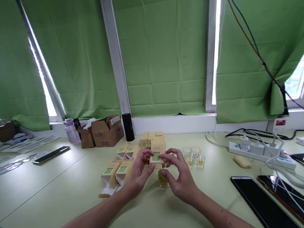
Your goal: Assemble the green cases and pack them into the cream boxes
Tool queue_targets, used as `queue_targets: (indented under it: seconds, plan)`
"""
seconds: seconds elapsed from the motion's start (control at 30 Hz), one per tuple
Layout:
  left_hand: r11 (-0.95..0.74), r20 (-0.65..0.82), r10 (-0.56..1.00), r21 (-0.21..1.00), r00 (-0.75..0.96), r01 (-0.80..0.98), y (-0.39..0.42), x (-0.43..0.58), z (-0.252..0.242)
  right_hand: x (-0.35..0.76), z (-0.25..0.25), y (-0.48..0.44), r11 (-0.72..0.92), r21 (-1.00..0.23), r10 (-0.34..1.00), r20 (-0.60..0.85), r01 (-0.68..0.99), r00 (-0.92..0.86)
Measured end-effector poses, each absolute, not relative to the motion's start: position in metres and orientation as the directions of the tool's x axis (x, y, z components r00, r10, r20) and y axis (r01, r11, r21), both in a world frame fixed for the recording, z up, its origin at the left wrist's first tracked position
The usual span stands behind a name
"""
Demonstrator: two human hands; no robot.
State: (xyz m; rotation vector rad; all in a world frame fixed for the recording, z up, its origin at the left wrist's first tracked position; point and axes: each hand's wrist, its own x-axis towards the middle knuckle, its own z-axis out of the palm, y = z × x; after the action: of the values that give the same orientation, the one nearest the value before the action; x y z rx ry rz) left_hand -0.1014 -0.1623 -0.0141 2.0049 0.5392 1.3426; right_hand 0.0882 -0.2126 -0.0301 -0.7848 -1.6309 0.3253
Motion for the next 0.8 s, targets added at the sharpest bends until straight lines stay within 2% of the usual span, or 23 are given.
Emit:
queue_targets:
  seconds: [0.47,0.8]
  plan:
    - [-0.733,0.681,0.642,0.679,0.352,0.025,-0.1634,-0.0995,-0.0137,0.0866,-0.0313,-0.2087,0.725,-0.614,0.649,0.760,0.312,-0.011]
    - [-0.753,0.680,0.619,0.656,0.392,0.050,-0.1590,-0.1036,-0.0212,0.0864,-0.0318,-0.2077,0.722,-0.625,0.653,0.757,0.296,0.005]
